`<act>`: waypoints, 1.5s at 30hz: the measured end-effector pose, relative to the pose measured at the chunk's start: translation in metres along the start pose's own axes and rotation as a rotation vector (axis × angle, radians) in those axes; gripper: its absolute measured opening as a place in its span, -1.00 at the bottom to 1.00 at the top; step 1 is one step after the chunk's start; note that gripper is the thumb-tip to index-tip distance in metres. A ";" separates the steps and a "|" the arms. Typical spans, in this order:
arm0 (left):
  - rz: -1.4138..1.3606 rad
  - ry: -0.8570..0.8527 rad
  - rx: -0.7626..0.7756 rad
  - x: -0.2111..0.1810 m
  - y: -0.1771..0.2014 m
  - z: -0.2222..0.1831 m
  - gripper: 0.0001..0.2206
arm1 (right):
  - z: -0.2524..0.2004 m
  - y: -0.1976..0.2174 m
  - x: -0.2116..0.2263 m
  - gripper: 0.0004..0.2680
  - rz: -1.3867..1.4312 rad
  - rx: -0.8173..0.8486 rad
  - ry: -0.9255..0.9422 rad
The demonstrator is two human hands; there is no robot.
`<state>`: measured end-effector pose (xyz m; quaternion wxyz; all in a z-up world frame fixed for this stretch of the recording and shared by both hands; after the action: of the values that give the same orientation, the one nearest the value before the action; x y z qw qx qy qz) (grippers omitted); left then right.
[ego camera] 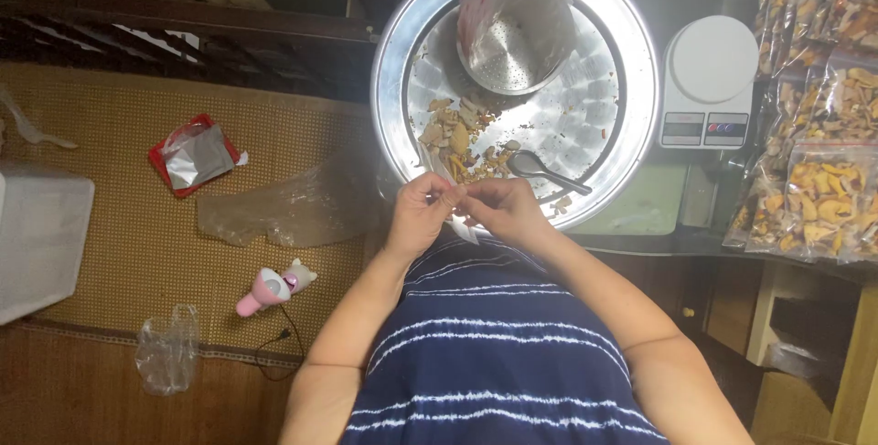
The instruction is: The person scoops dried fruit pieces from a large tray using a spoon and places them into plastic bags, sealing each bag by hand and placing them into a stack.
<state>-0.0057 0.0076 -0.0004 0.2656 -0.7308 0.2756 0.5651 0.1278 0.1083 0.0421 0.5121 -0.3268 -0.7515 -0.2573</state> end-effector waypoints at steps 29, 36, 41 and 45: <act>0.601 -1.034 -0.070 -0.043 0.007 0.006 -0.63 | 0.030 0.012 -0.014 -0.90 -0.399 -0.154 0.413; 0.987 -0.568 -0.102 -0.074 0.070 0.020 -0.74 | 0.003 0.108 -0.082 -0.85 -0.806 -0.253 0.153; 0.961 -0.360 -0.031 -0.031 0.075 0.024 -0.74 | -0.027 0.118 -0.128 -0.46 -1.048 -0.191 -0.124; 0.963 -0.180 0.007 0.001 0.063 0.029 -0.72 | -0.005 0.110 -0.170 -0.46 -0.981 -0.247 -0.113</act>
<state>-0.0698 -0.0170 -0.0127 -0.0007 -0.4676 0.5604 0.6837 0.2583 0.1375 -0.1099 0.2472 -0.0072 -0.8069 -0.5364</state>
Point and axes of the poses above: each hand's wrist, its own z-axis towards the middle knuckle, its own y-axis out of the back of the hand, x = y × z, the point moved 1 cm from there along z, towards the middle knuckle, and after that the axes turned 9 degrees about -x, right-handed, at the moved point
